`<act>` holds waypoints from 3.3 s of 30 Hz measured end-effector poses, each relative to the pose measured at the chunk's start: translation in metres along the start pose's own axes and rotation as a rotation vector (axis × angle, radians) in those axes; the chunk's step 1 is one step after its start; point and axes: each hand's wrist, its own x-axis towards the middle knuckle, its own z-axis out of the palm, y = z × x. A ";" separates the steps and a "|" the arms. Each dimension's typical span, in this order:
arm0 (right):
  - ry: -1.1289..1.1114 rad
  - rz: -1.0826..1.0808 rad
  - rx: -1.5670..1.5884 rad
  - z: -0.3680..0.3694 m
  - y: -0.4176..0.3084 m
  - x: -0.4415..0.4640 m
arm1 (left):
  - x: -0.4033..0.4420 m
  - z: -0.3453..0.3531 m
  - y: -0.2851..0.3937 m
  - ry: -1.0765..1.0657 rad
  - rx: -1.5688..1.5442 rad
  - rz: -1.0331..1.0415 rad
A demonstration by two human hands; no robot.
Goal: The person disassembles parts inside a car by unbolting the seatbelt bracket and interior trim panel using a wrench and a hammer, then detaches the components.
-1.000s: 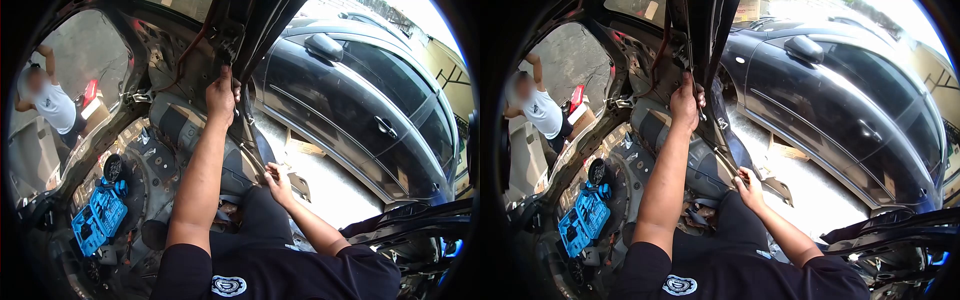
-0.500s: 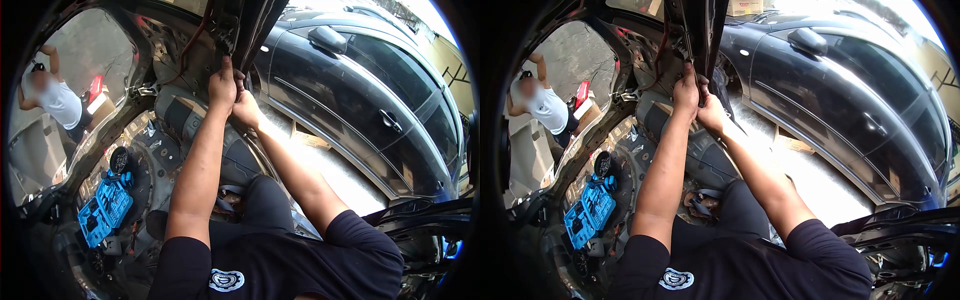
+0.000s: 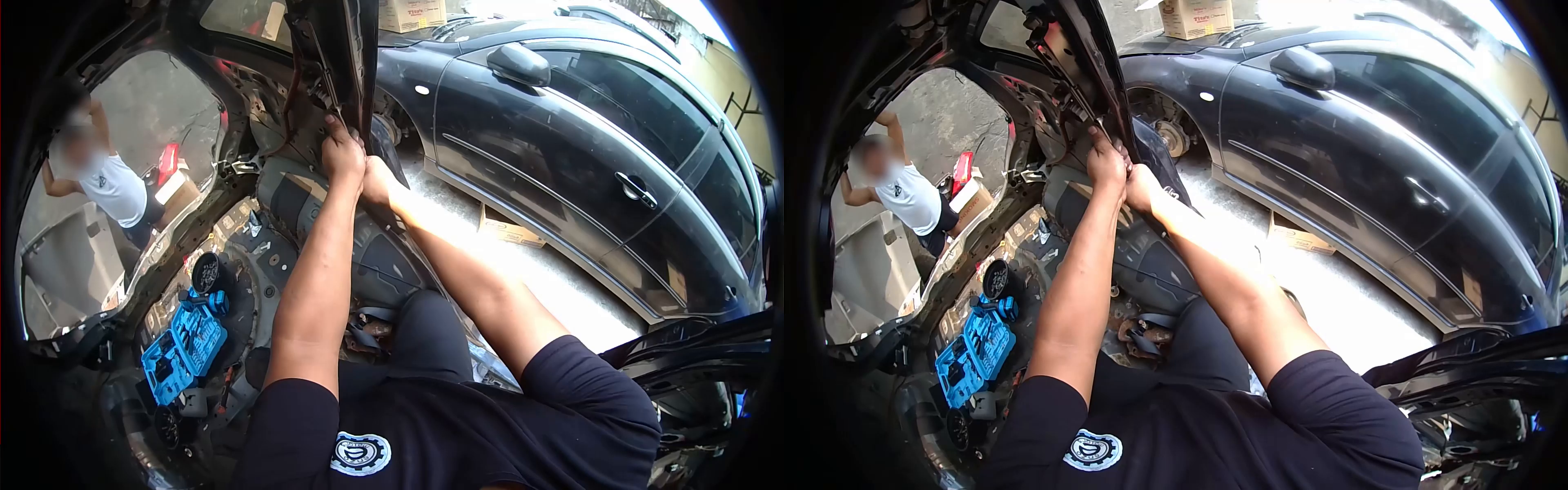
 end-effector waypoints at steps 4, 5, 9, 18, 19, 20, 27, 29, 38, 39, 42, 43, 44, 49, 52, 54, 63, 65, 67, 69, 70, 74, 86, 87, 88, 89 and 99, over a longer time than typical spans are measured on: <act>0.018 0.054 0.053 0.006 0.008 0.001 | -0.002 0.004 0.005 0.035 0.035 -0.047; -0.027 0.075 -0.004 0.000 0.001 0.000 | 0.003 0.003 -0.003 0.051 0.010 -0.005; -0.022 0.017 -0.057 -0.004 0.005 0.001 | 0.010 0.001 -0.013 0.045 0.027 0.049; 0.201 0.054 -0.143 0.014 0.011 -0.023 | -0.008 -0.018 -0.031 -0.181 -0.039 0.216; 0.213 0.029 -0.165 0.012 0.013 -0.029 | -0.006 -0.020 -0.034 -0.180 -0.079 0.226; 0.227 0.004 -0.187 0.008 0.006 -0.037 | -0.008 -0.021 -0.030 -0.151 -0.084 0.194; 0.559 -0.191 -0.097 -0.054 -0.063 -0.031 | -0.016 -0.022 -0.027 -0.191 -0.281 0.058; 0.582 -0.293 -0.207 -0.068 -0.080 -0.009 | -0.024 -0.021 -0.019 -0.199 -0.351 0.026; 0.321 -0.359 -0.403 -0.073 -0.110 0.031 | -0.037 -0.002 0.001 -0.352 -0.407 -0.223; 0.289 -0.327 -0.444 -0.072 -0.105 0.031 | -0.037 0.001 0.000 -0.325 -0.392 -0.222; 0.346 -0.355 -0.421 -0.063 -0.118 0.045 | -0.031 0.014 -0.013 -0.347 -0.450 -0.132; 0.390 -0.386 -0.392 -0.061 -0.121 0.051 | -0.036 0.015 -0.010 -0.306 -0.452 -0.126; 0.206 -0.147 -0.143 -0.059 -0.122 0.052 | -0.036 0.013 -0.011 -0.325 -0.523 -0.138; 0.255 -0.190 -0.091 -0.055 -0.107 0.058 | -0.046 0.009 -0.009 -0.240 -0.444 -0.078; 0.377 -0.398 -0.290 -0.053 -0.117 0.052 | -0.041 0.020 -0.022 -0.121 -0.385 0.053; 0.260 -0.185 -0.263 -0.058 -0.130 0.046 | -0.039 0.024 -0.028 -0.070 -0.370 0.118; 0.281 -0.504 -0.149 -0.045 -0.118 0.050 | 0.015 -0.049 -0.031 -0.295 0.055 0.271; 0.292 -0.224 -0.103 -0.042 -0.119 0.047 | 0.031 -0.056 -0.035 -0.176 0.206 0.439; 0.224 -0.297 -0.078 -0.046 -0.100 0.058 | 0.020 -0.049 -0.027 -0.154 0.209 0.408; 0.225 -0.312 -0.154 -0.049 -0.096 0.061 | 0.027 -0.066 -0.024 -0.096 0.312 0.441; 0.206 -0.291 -0.143 -0.050 -0.091 0.064 | 0.034 -0.067 -0.017 -0.097 0.355 0.495; 0.400 -0.233 -0.205 -0.051 -0.078 0.067 | 0.048 -0.089 0.010 -0.239 0.330 0.516; 0.275 -0.566 -0.335 -0.065 -0.052 0.089 | 0.042 -0.078 0.010 -0.079 0.327 0.613; 0.291 -0.601 -0.488 -0.074 -0.045 0.091 | 0.040 -0.074 0.006 -0.041 0.344 0.612; 0.314 -0.638 -0.643 -0.081 -0.040 0.092 | 0.038 -0.071 0.000 -0.002 0.362 0.614; 0.343 -0.678 -0.793 -0.081 -0.042 0.089 | 0.034 -0.069 -0.003 0.030 0.380 0.614; 0.491 -0.259 -0.358 -0.027 -0.102 0.049 | -0.099 -0.466 -0.049 0.291 1.098 0.197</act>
